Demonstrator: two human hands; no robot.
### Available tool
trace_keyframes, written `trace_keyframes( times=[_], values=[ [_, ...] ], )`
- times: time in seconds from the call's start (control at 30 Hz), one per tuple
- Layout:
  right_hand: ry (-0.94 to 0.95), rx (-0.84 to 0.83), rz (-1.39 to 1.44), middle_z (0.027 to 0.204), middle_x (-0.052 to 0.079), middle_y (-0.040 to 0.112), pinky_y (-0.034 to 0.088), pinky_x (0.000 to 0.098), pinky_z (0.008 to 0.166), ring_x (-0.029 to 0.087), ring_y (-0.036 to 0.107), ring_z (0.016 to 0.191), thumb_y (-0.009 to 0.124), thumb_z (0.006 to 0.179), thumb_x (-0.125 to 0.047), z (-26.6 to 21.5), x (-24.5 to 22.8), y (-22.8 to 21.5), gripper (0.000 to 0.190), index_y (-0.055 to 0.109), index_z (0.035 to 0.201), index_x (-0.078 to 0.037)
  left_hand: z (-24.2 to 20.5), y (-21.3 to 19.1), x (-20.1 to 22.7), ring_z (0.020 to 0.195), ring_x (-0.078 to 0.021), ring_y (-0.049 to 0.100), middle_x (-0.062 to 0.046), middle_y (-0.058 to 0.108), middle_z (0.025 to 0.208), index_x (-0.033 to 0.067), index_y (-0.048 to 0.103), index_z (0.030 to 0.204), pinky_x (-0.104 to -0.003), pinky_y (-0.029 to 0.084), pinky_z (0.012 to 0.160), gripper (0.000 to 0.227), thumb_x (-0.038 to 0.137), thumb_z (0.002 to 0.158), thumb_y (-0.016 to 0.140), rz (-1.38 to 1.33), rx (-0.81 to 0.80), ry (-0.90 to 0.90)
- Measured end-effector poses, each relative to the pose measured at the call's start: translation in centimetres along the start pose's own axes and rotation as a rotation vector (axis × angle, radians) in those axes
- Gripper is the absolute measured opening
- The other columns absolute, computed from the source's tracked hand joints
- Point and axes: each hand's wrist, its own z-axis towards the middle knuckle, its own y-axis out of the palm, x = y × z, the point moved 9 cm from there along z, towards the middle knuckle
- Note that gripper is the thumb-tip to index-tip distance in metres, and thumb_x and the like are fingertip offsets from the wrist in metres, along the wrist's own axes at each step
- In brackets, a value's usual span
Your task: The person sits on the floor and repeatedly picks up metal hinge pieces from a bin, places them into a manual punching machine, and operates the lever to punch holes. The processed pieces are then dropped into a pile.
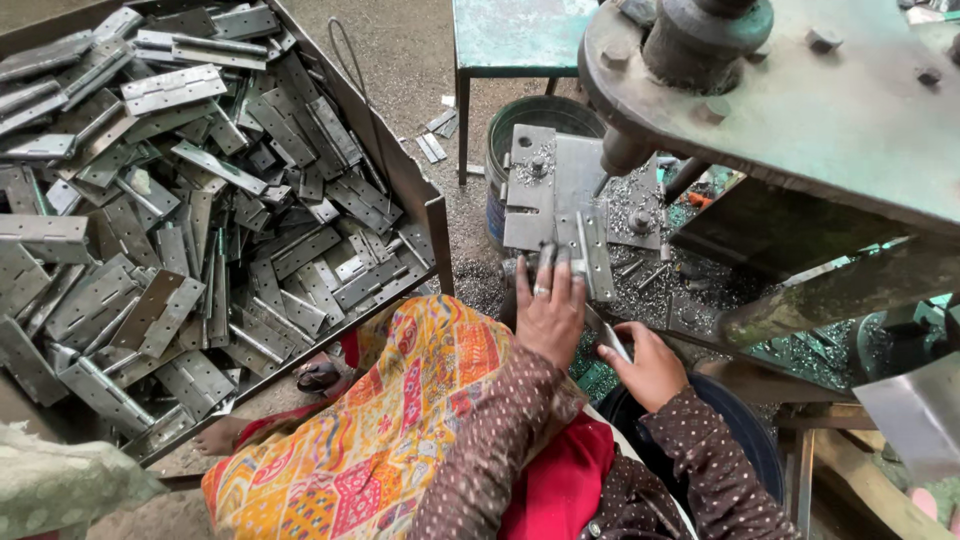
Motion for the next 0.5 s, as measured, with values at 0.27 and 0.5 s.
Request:
trace_keyframes(
  times=[0.27, 0.5],
  values=[
    [0.018, 0.028, 0.065, 0.109, 0.011, 0.070, 0.054, 0.0398, 0.082, 0.030, 0.071, 0.094, 0.072, 0.084, -0.038, 0.3, 0.7, 0.4, 0.041, 0.065, 0.113, -0.010, 3.7, -0.9, -0.3, 0.087, -0.0205, 0.067, -0.009, 0.066, 0.114, 0.0070, 0.062, 0.109, -0.053, 0.043, 0.120, 0.010, 0.016, 0.107, 0.057, -0.470, 0.099, 0.048],
    [-0.021, 0.041, 0.046, 0.110, 0.011, 0.069, 0.054, 0.0412, 0.083, 0.030, 0.069, 0.098, 0.072, 0.084, -0.039, 0.1, 0.5, 0.3, 0.042, 0.065, 0.114, -0.010, 6.9, 3.1, 1.2, 0.086, -0.0177, 0.071, -0.003, 0.068, 0.105, 0.0116, 0.062, 0.104, -0.057, 0.040, 0.113, 0.009, 0.019, 0.100, 0.060, -0.003, 0.135, 0.121]
  ],
)
